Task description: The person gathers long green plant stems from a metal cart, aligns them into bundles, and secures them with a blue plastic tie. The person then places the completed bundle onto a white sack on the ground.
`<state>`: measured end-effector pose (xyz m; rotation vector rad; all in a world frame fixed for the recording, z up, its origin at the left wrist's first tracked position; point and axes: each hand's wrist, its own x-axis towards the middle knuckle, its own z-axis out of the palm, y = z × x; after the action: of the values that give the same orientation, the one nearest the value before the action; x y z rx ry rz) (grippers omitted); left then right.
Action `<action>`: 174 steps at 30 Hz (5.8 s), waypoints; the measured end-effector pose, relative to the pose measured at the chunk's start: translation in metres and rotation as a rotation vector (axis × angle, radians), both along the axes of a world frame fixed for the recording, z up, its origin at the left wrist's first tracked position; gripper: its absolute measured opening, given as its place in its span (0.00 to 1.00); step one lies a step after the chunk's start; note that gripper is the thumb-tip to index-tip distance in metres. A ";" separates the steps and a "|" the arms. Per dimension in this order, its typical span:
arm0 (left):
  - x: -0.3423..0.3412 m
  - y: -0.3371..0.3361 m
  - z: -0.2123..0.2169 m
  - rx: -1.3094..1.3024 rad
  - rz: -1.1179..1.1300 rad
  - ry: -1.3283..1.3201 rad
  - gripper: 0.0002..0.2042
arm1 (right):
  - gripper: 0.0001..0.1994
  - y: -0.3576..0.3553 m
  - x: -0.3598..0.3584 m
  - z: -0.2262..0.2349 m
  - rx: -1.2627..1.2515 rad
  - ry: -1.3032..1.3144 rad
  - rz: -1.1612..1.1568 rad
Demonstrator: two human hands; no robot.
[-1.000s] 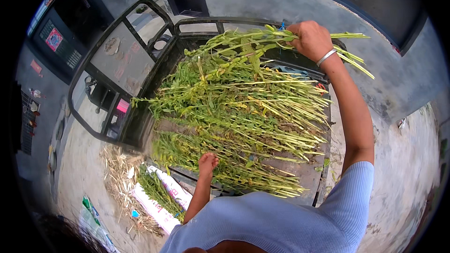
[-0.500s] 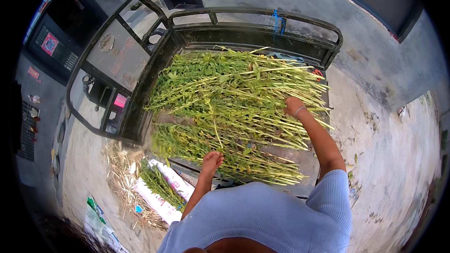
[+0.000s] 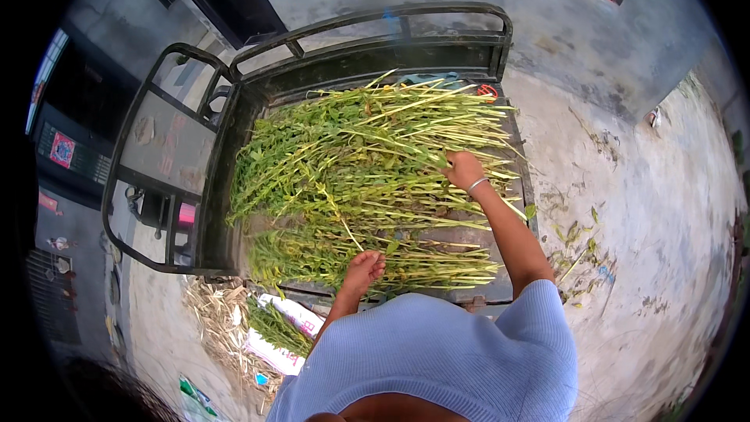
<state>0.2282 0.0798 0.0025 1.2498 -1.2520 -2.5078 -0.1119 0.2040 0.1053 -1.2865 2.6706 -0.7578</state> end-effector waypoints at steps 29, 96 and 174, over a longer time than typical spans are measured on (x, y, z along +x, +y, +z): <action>-0.123 0.083 0.029 0.446 0.011 0.133 0.12 | 0.12 0.114 0.105 -0.074 -0.315 -1.553 0.150; -0.112 0.169 0.030 0.370 -0.360 0.164 0.07 | 0.15 0.127 0.123 -0.048 -0.107 -1.400 0.010; -0.121 -0.095 0.123 -0.173 0.006 0.243 0.27 | 0.10 0.231 0.132 0.046 -0.240 -0.927 0.035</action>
<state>0.1075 -0.0157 0.1252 0.8805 -1.3647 -2.3968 0.0205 0.4352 0.1517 -0.7190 1.8381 -1.2939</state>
